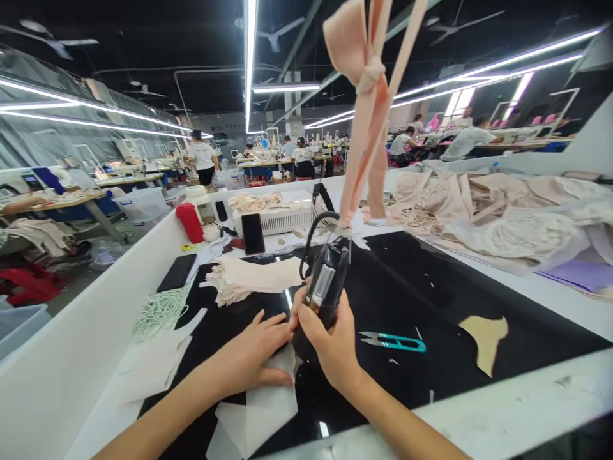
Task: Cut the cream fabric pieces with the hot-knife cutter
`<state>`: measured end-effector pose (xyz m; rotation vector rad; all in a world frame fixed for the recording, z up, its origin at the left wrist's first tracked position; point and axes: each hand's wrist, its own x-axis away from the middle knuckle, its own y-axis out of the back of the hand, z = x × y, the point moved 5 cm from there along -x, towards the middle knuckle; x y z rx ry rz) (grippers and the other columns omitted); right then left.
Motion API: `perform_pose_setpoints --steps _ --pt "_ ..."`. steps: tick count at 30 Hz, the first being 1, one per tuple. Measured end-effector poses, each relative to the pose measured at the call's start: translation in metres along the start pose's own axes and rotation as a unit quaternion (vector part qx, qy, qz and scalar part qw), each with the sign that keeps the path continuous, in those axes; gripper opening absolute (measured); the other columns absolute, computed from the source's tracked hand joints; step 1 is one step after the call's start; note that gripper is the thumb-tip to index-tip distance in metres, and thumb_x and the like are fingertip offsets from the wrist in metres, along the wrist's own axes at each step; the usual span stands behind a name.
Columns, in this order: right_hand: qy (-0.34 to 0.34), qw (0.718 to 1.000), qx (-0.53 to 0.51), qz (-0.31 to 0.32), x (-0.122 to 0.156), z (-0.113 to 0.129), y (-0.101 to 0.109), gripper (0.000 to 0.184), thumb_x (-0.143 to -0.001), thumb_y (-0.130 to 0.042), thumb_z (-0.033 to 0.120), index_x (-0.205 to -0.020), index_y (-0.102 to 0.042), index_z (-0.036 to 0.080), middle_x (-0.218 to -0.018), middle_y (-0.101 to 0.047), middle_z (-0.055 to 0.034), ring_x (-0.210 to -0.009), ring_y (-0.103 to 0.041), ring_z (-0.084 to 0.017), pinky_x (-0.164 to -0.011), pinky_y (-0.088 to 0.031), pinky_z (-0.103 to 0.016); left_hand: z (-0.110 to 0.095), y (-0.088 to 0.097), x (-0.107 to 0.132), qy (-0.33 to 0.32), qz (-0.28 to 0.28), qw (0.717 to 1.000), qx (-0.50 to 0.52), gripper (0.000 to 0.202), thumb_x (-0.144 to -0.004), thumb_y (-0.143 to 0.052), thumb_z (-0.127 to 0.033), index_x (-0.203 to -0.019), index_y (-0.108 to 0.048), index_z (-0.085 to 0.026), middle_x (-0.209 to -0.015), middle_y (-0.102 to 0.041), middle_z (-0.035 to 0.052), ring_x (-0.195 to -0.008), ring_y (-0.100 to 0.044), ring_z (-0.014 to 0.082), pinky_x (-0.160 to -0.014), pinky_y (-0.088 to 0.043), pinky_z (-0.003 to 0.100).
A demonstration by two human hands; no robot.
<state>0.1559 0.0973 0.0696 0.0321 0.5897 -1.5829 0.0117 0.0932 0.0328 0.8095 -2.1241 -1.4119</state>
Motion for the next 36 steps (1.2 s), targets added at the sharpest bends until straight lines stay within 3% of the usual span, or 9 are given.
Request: perform_pose_setpoints --steps 3,6,8,12,19,25,28,31,36 --pt "0.002 1.000 -0.002 -0.003 0.001 -0.001 0.002 0.032 -0.082 -0.074 0.034 -0.106 -0.055 0.025 -0.081 -0.065 0.0036 -0.061 -0.061 -0.013 -0.058 -0.054 -0.028 -0.012 -0.003 0.015 0.017 -0.060 0.997 -0.039 0.053 -0.088 -0.084 -0.032 -0.134 -0.059 -0.025 -0.148 -0.059 0.0116 -0.142 -0.051 0.0340 -0.120 -0.036 0.064" --pt "0.008 1.000 -0.014 0.005 0.003 0.001 0.002 0.033 -0.082 -0.076 0.035 -0.105 -0.054 0.026 -0.077 -0.066 0.0049 -0.054 -0.061 -0.012 -0.053 -0.054 -0.027 -0.026 -0.012 0.034 0.052 -0.144 0.983 -0.106 0.011 -0.100 -0.069 -0.025 -0.108 -0.064 -0.021 -0.110 -0.069 0.0055 -0.099 -0.068 0.0230 -0.089 -0.056 0.037" --pt "0.007 1.000 -0.025 0.009 0.005 0.001 0.003 0.035 -0.083 -0.078 0.036 -0.105 -0.053 0.026 -0.076 -0.066 0.0051 -0.052 -0.061 -0.012 -0.051 -0.054 -0.027 -0.037 -0.023 0.044 0.049 -0.173 0.970 -0.166 0.008 -0.103 -0.059 -0.023 -0.096 -0.061 -0.021 -0.092 -0.066 0.0031 -0.079 -0.064 0.0208 -0.069 -0.052 0.033" --pt "-0.002 1.000 -0.023 0.005 0.009 -0.003 0.010 0.037 -0.084 -0.080 0.038 -0.108 -0.054 0.028 -0.078 -0.067 0.0031 -0.055 -0.064 -0.015 -0.055 -0.057 -0.031 -0.045 -0.041 0.050 0.041 -0.195 0.950 -0.239 0.007 -0.098 -0.061 -0.020 -0.093 -0.057 -0.022 -0.085 -0.064 0.0025 -0.071 -0.060 0.0221 -0.057 -0.043 0.036" --pt "0.011 1.000 -0.011 0.008 0.010 -0.003 0.018 0.037 -0.085 -0.079 0.039 -0.111 -0.056 0.028 -0.079 -0.067 0.0002 -0.057 -0.065 -0.018 -0.056 -0.058 -0.035 -0.027 -0.044 0.050 0.052 -0.218 0.954 -0.200 0.019 -0.092 -0.063 -0.008 -0.103 -0.058 -0.023 -0.095 -0.067 0.0039 -0.082 -0.065 0.0203 -0.070 -0.051 0.031" --pt "0.013 1.000 -0.012 0.006 0.004 0.002 0.014 0.037 -0.084 -0.080 0.040 -0.110 -0.057 0.028 -0.077 -0.066 0.0000 -0.057 -0.064 -0.019 -0.056 -0.058 -0.037 -0.020 -0.024 0.061 -0.008 -0.189 0.975 -0.119 0.035 -0.092 -0.060 0.002 -0.115 -0.061 -0.024 -0.116 -0.072 0.0009 -0.110 -0.068 0.0178 -0.106 -0.050 0.032" --pt "0.016 1.000 -0.013 0.009 0.002 0.003 0.013 0.036 -0.085 -0.080 0.040 -0.109 -0.057 0.028 -0.078 -0.066 0.0002 -0.057 -0.064 -0.018 -0.055 -0.058 -0.036 -0.016 -0.017 0.065 -0.013 -0.178 0.979 -0.097 0.040 -0.091 -0.057 0.005 -0.117 -0.063 -0.024 -0.124 -0.072 0.0018 -0.119 -0.067 0.0195 -0.115 -0.046 0.038" --pt "0.021 1.000 -0.015 0.013 0.002 0.005 0.012 0.036 -0.085 -0.079 0.038 -0.111 -0.056 0.029 -0.078 -0.065 0.0016 -0.057 -0.064 -0.017 -0.055 -0.058 -0.035 -0.013 -0.011 0.067 -0.008 -0.175 0.981 -0.082 0.046 -0.088 -0.051 0.009 -0.119 -0.064 -0.022 -0.129 -0.071 0.0045 -0.124 -0.066 0.0220 -0.117 -0.046 0.041" --pt "0.032 0.998 -0.034 0.030 0.004 0.011 0.005 0.033 -0.088 -0.076 0.034 -0.112 -0.054 0.030 -0.080 -0.064 0.0047 -0.057 -0.062 -0.014 -0.056 -0.056 -0.031 0.001 0.003 0.066 0.028 -0.187 0.980 -0.058 0.039 -0.094 -0.046 0.003 -0.118 -0.067 -0.020 -0.124 -0.071 0.0073 -0.116 -0.068 0.0209 -0.104 -0.057 0.034"
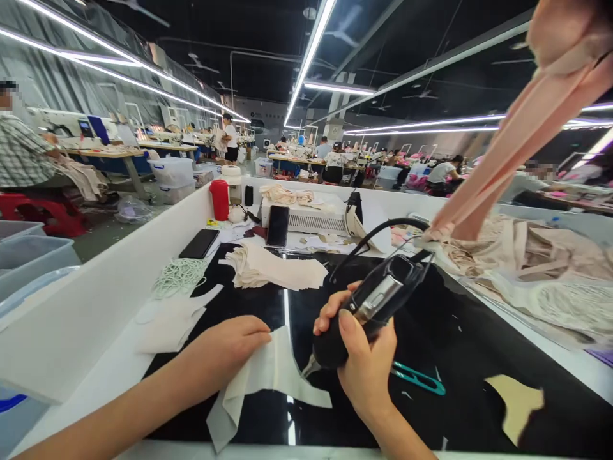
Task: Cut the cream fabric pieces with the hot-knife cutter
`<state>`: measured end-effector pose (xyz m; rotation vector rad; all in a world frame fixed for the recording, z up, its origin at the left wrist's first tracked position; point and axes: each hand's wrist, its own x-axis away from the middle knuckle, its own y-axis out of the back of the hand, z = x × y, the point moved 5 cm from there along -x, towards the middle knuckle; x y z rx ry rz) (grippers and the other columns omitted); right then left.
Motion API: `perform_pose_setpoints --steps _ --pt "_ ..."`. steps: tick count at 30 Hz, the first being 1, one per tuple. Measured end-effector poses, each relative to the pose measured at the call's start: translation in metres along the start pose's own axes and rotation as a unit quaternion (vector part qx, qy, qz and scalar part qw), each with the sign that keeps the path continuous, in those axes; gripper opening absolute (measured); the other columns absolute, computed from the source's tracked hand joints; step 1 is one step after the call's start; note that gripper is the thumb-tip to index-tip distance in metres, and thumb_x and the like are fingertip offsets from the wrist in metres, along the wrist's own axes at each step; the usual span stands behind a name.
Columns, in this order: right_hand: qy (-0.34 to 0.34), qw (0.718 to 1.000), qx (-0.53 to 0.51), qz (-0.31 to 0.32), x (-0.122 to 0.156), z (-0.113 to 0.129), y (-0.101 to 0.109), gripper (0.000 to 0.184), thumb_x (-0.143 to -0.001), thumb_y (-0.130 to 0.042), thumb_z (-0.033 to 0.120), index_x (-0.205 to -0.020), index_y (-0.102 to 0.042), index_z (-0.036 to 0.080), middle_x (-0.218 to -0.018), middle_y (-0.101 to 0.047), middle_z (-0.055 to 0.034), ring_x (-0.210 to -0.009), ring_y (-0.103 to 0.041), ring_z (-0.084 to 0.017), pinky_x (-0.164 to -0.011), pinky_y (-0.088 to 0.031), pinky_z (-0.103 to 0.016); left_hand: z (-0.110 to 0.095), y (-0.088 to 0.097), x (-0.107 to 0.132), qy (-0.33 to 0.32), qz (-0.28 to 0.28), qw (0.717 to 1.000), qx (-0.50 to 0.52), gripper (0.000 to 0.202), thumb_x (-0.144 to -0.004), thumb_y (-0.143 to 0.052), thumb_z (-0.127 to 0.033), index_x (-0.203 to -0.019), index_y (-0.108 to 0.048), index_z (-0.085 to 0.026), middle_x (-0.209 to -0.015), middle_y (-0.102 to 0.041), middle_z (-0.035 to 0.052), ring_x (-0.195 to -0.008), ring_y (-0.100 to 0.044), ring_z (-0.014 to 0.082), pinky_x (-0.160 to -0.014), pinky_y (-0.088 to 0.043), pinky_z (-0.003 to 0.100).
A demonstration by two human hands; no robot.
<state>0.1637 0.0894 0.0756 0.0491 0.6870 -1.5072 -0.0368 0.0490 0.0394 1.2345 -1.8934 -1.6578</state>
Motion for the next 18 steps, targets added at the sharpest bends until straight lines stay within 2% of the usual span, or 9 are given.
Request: perform_pose_setpoints --steps 6,12,18 --pt "-0.004 0.999 -0.031 0.019 0.002 0.003 -0.007 0.032 -0.089 -0.075 0.030 -0.112 -0.054 0.029 -0.080 -0.064 0.0053 -0.057 -0.061 -0.012 -0.056 -0.055 -0.029 0.008 -0.002 -0.018 -0.016 -0.011 1.000 0.004 0.039 -0.098 -0.041 -0.001 -0.118 -0.068 -0.020 -0.123 -0.072 0.0077 -0.113 -0.069 0.0204 -0.099 -0.059 0.033" --pt "-0.003 0.999 -0.038 0.031 0.007 0.004 -0.005 0.031 -0.090 -0.076 0.033 -0.112 -0.055 0.029 -0.081 -0.064 0.0053 -0.059 -0.062 -0.011 -0.057 -0.057 -0.028 0.002 -0.022 -0.038 -0.062 -0.011 0.998 -0.001 0.039 -0.096 -0.040 0.003 -0.116 -0.068 -0.016 -0.119 -0.072 0.0088 -0.109 -0.070 0.0218 -0.095 -0.062 0.035" --pt "0.008 0.999 -0.028 0.035 0.012 0.006 0.004 0.032 -0.092 -0.076 0.035 -0.116 -0.056 0.029 -0.081 -0.065 0.0050 -0.060 -0.063 -0.011 -0.058 -0.056 -0.027 0.008 -0.033 -0.036 -0.088 -0.010 0.996 -0.002 0.041 -0.098 -0.038 0.002 -0.118 -0.067 -0.018 -0.120 -0.072 0.0079 -0.108 -0.071 0.0193 -0.094 -0.062 0.031"
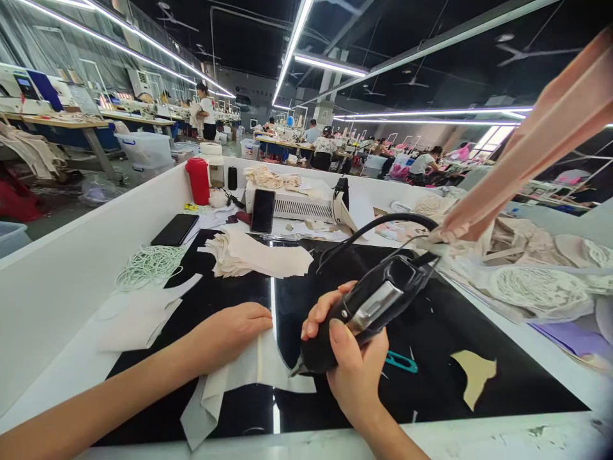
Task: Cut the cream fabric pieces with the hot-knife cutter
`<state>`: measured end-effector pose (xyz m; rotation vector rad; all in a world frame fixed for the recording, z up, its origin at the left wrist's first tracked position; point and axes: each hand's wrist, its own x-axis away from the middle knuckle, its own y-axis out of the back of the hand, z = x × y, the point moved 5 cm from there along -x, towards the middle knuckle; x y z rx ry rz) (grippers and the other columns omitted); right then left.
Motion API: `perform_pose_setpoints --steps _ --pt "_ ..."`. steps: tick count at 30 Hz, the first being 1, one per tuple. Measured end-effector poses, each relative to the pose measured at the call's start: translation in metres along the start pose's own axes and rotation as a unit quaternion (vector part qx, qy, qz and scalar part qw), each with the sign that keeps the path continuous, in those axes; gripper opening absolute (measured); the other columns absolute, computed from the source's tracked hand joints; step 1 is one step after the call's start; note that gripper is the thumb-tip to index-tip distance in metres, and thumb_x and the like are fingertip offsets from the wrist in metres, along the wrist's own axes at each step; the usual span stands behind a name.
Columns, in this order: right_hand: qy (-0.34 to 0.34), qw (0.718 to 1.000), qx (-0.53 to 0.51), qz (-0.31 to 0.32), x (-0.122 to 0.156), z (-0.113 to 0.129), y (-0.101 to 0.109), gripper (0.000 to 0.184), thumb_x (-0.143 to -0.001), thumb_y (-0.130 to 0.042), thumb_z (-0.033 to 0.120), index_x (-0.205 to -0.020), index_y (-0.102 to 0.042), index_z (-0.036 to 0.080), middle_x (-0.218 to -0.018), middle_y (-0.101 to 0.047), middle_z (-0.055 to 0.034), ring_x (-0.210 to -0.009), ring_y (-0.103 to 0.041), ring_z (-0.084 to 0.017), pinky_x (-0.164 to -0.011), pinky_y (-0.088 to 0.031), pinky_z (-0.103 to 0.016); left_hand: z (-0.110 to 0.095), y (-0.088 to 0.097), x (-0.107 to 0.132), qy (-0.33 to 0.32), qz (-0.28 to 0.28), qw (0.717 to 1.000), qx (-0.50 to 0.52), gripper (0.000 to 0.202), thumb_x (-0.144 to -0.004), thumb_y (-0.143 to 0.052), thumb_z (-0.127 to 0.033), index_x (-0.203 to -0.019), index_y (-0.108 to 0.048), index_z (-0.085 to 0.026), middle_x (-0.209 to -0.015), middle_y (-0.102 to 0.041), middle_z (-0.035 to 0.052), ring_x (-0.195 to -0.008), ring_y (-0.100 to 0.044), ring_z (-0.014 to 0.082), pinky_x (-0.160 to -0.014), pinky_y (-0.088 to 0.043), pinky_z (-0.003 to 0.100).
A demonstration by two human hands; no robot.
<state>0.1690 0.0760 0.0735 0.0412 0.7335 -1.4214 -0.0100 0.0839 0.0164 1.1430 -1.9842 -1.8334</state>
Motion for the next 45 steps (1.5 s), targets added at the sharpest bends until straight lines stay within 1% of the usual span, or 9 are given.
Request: perform_pose_setpoints --steps 5,10,16,22,27,31,35,41,45 --pt "0.004 1.000 0.002 0.003 0.001 0.001 0.006 0.033 -0.093 -0.076 0.037 -0.118 -0.056 0.029 -0.081 -0.065 0.0047 -0.061 -0.064 -0.010 -0.059 -0.056 -0.026 -0.001 0.003 0.008 -0.014 -0.009 1.000 -0.003 0.039 -0.101 -0.036 -0.002 -0.121 -0.067 -0.017 -0.126 -0.071 0.0097 -0.113 -0.070 0.0189 -0.096 -0.061 0.030" --pt "0.007 1.000 0.001 0.006 0.000 0.002 0.006 0.033 -0.092 -0.076 0.037 -0.118 -0.057 0.029 -0.082 -0.065 0.0043 -0.062 -0.065 -0.011 -0.059 -0.057 -0.026 -0.001 0.003 0.011 -0.027 -0.016 0.999 -0.009 0.038 -0.102 -0.036 -0.001 -0.120 -0.066 -0.017 -0.125 -0.071 0.0093 -0.114 -0.068 0.0189 -0.100 -0.059 0.031" --pt "0.003 1.000 -0.003 0.010 -0.001 0.003 0.006 0.032 -0.092 -0.076 0.036 -0.117 -0.057 0.028 -0.083 -0.065 0.0037 -0.062 -0.065 -0.011 -0.058 -0.058 -0.026 -0.001 0.003 0.015 -0.024 -0.019 1.000 -0.004 0.037 -0.101 -0.038 0.001 -0.121 -0.066 -0.015 -0.122 -0.070 0.0091 -0.113 -0.068 0.0196 -0.101 -0.058 0.031" --pt "0.026 0.999 0.005 -0.020 -0.018 0.003 0.001 0.030 -0.089 -0.078 0.034 -0.111 -0.059 0.027 -0.079 -0.066 0.0049 -0.058 -0.064 -0.011 -0.056 -0.057 -0.027 -0.003 0.002 0.016 -0.015 -0.028 0.999 0.005 0.039 -0.099 -0.039 0.003 -0.122 -0.066 -0.014 -0.124 -0.070 0.0094 -0.113 -0.068 0.0195 -0.101 -0.058 0.031" --pt "0.040 0.997 0.008 -0.063 -0.041 -0.012 -0.009 0.030 -0.088 -0.077 0.031 -0.108 -0.056 0.027 -0.077 -0.066 0.0067 -0.055 -0.063 -0.011 -0.056 -0.056 -0.028 -0.006 0.003 0.016 -0.022 -0.051 0.998 -0.006 0.037 -0.099 -0.040 0.002 -0.119 -0.067 -0.014 -0.121 -0.072 0.0106 -0.112 -0.070 0.0200 -0.099 -0.060 0.032" --pt "0.031 0.996 0.023 -0.074 -0.051 -0.028 -0.015 0.031 -0.087 -0.077 0.031 -0.105 -0.053 0.026 -0.079 -0.066 0.0068 -0.056 -0.063 -0.011 -0.056 -0.057 -0.029 -0.006 0.002 0.017 -0.024 -0.061 0.998 -0.004 0.039 -0.100 -0.037 0.001 -0.119 -0.068 -0.013 -0.123 -0.072 0.0117 -0.112 -0.070 0.0204 -0.099 -0.061 0.033" --pt "0.031 0.997 0.024 -0.067 -0.053 -0.034 -0.019 0.032 -0.086 -0.077 0.031 -0.104 -0.051 0.026 -0.080 -0.066 0.0068 -0.056 -0.063 -0.011 -0.057 -0.057 -0.030 -0.006 0.001 0.017 -0.021 -0.062 0.998 0.007 0.038 -0.101 -0.037 0.001 -0.118 -0.068 -0.014 -0.123 -0.072 0.0112 -0.111 -0.071 0.0205 -0.098 -0.061 0.032" --pt "0.028 0.998 0.028 -0.056 -0.052 -0.036 -0.022 0.034 -0.086 -0.076 0.032 -0.110 -0.052 0.026 -0.080 -0.065 0.0070 -0.056 -0.062 -0.011 -0.057 -0.056 -0.030 -0.006 0.001 0.016 -0.012 -0.060 0.998 0.029 0.033 -0.102 -0.043 -0.001 -0.119 -0.067 -0.015 -0.123 -0.072 0.0091 -0.111 -0.070 0.0197 -0.101 -0.059 0.031" --pt "0.030 0.998 0.033 -0.050 -0.050 -0.038 -0.022 0.034 -0.088 -0.075 0.033 -0.111 -0.051 0.026 -0.081 -0.065 0.0070 -0.056 -0.062 -0.011 -0.058 -0.056 -0.030 -0.006 0.001 0.016 -0.019 -0.060 0.998 0.022 0.034 -0.102 -0.041 -0.001 -0.119 -0.067 -0.015 -0.122 -0.072 0.0101 -0.111 -0.070 0.0200 -0.099 -0.061 0.032"
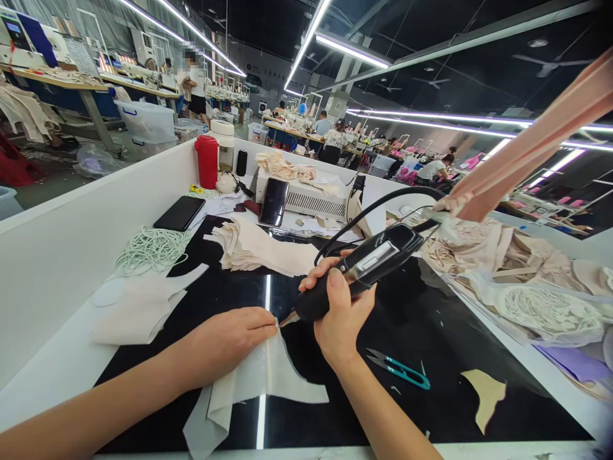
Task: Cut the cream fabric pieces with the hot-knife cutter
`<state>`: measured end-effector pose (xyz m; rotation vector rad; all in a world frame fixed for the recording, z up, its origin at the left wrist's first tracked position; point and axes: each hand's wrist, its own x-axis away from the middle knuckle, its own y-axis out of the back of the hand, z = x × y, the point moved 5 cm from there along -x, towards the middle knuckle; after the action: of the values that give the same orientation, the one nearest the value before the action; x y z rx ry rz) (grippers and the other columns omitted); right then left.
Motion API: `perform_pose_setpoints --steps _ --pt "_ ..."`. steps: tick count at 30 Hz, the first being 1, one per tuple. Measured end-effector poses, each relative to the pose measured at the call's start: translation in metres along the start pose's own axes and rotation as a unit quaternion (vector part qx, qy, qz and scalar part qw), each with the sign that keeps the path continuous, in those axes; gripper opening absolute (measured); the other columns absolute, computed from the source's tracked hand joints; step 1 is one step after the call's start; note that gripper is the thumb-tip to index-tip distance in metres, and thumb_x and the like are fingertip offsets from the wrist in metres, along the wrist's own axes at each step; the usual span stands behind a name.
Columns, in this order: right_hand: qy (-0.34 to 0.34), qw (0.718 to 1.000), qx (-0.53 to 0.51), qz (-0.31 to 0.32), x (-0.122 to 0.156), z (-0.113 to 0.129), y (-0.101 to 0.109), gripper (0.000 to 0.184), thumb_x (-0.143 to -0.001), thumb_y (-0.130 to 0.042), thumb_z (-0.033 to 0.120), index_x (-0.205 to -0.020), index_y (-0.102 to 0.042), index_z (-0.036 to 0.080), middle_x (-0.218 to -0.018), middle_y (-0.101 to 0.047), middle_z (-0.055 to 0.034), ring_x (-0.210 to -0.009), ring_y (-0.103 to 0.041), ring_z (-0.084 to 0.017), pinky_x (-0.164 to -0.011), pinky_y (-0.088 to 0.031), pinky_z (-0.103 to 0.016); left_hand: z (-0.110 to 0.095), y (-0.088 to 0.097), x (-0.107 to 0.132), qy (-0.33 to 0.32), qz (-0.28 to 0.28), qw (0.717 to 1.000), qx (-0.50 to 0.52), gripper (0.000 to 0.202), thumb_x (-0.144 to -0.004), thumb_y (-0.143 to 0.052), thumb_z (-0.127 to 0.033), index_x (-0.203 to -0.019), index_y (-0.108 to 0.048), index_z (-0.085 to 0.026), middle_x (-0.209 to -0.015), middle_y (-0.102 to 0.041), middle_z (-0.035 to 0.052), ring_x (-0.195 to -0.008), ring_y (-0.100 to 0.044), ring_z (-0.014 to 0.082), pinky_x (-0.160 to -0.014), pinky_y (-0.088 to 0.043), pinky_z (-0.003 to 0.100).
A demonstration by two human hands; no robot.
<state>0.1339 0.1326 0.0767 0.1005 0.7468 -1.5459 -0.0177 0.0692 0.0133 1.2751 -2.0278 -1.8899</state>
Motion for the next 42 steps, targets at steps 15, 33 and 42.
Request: perform_pose_setpoints --steps 15,33,42 --pt "0.006 1.000 0.005 -0.013 0.001 0.007 0.003 0.034 -0.088 -0.075 0.033 -0.110 -0.050 0.026 -0.080 -0.064 0.0064 -0.056 -0.062 -0.011 -0.057 -0.056 -0.030 0.001 0.001 0.003 0.002 0.009 1.000 -0.015 0.035 -0.102 -0.041 -0.001 -0.119 -0.067 -0.017 -0.126 -0.071 0.0096 -0.113 -0.070 0.0212 -0.099 -0.060 0.034" --pt "0.010 1.000 -0.014 0.013 0.009 0.009 0.004 0.032 -0.090 -0.074 0.034 -0.112 -0.052 0.027 -0.080 -0.065 0.0070 -0.056 -0.062 -0.011 -0.056 -0.055 -0.029 0.000 0.006 0.003 -0.024 0.010 0.999 -0.037 0.036 -0.102 -0.038 -0.002 -0.119 -0.066 -0.018 -0.128 -0.069 0.0108 -0.117 -0.068 0.0224 -0.100 -0.060 0.037" --pt "0.002 1.000 -0.007 0.011 0.012 0.016 0.009 0.034 -0.090 -0.075 0.037 -0.112 -0.051 0.028 -0.079 -0.063 0.0072 -0.056 -0.062 -0.011 -0.056 -0.054 -0.029 -0.014 0.005 -0.002 0.001 0.039 0.998 0.054 0.041 -0.091 -0.047 0.008 -0.113 -0.068 -0.019 -0.110 -0.069 0.0045 -0.098 -0.068 0.0168 -0.091 -0.057 0.026"
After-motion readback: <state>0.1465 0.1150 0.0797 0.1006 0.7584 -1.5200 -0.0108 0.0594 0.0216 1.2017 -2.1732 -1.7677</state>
